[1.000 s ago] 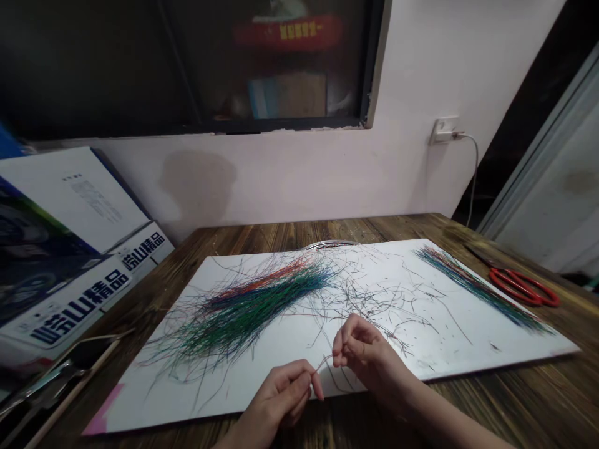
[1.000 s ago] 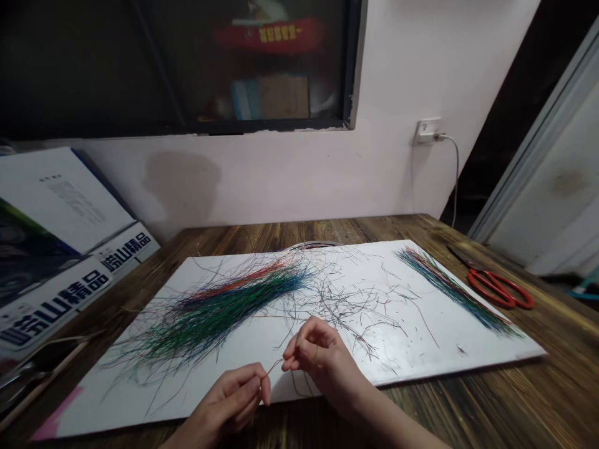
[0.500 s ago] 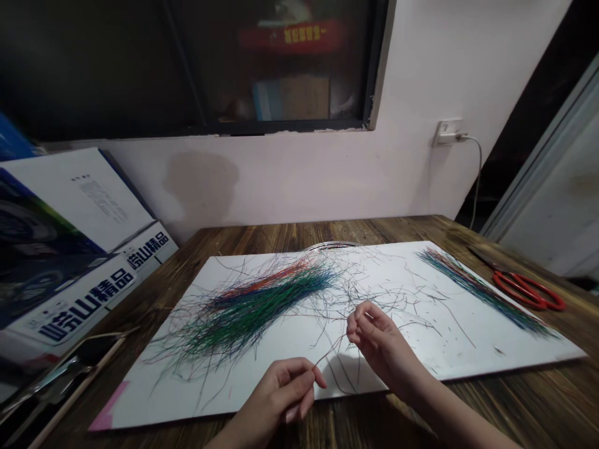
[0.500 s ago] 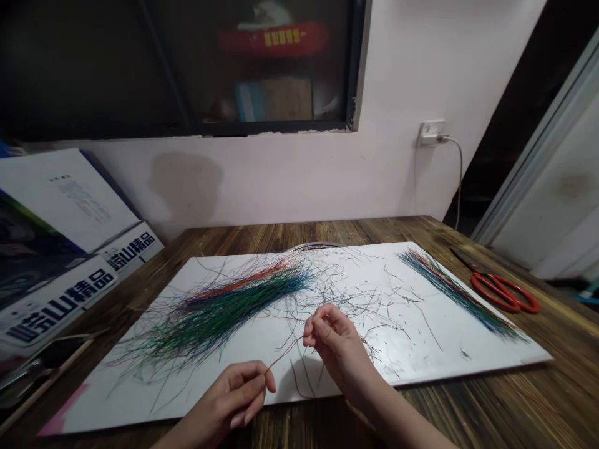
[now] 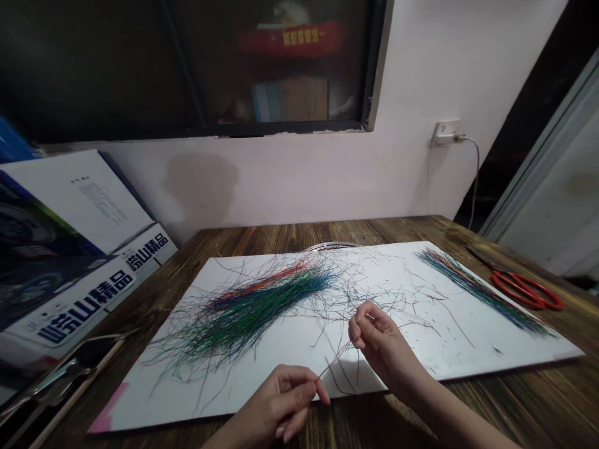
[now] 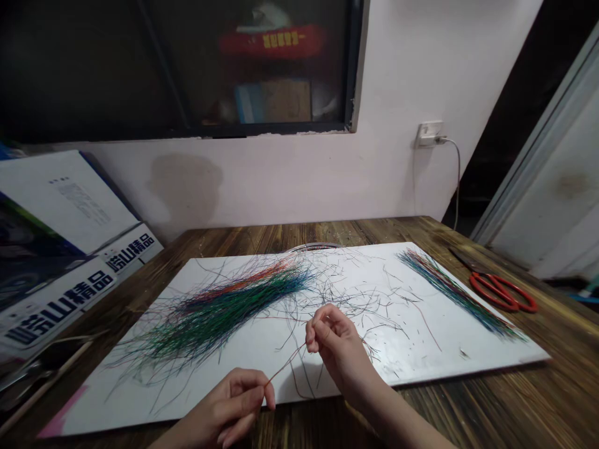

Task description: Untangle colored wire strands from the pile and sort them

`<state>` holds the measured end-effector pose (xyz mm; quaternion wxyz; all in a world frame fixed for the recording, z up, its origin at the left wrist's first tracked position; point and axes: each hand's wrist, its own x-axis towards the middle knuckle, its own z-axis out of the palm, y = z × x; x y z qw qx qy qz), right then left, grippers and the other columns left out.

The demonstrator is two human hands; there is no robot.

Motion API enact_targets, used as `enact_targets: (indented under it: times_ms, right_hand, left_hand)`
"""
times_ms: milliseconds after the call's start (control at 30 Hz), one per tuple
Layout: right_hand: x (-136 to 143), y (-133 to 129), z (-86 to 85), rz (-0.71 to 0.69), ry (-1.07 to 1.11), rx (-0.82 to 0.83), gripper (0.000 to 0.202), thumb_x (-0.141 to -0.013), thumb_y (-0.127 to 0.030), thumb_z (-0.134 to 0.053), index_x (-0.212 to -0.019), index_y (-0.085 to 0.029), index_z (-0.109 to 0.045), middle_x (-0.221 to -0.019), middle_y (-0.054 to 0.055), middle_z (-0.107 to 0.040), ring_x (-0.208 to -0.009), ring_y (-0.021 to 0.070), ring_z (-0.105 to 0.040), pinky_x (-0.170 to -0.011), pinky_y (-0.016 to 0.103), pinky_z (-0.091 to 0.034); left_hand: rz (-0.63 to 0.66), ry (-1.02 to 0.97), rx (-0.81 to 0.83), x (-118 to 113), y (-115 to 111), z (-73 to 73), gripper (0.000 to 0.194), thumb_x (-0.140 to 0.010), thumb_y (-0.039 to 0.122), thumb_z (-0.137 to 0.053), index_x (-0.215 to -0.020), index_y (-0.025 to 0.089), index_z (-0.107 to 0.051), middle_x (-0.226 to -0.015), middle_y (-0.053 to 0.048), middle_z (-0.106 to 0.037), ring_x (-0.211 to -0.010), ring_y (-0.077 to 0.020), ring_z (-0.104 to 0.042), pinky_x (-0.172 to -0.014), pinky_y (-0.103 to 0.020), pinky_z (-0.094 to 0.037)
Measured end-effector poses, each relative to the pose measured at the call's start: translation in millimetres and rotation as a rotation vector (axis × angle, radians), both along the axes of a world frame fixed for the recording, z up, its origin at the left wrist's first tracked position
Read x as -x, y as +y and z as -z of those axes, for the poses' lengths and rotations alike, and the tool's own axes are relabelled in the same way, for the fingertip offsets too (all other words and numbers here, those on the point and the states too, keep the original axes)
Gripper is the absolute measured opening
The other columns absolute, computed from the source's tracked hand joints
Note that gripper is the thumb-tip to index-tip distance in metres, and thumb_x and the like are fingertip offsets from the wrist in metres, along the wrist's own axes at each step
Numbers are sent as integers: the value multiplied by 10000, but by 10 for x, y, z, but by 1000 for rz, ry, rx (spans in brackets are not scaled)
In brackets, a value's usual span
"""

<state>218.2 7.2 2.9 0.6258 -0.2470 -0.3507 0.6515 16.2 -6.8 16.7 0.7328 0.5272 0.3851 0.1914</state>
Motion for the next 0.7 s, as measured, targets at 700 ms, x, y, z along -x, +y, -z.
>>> enact_targets:
  times_ms: [700]
  right_hand:
    - [113, -198, -32, -249, -353, -121, 131, -812, -229, -608, -712, -159, -563, -622, 1, -621, -584, 117, -573, -599, 248, -439]
  left_hand:
    - [89, -158, 245, -23, -42, 33, 341, -844, 456, -532, -793, 128, -612, -414, 70, -401, -319, -44, -222, -364, -182, -183]
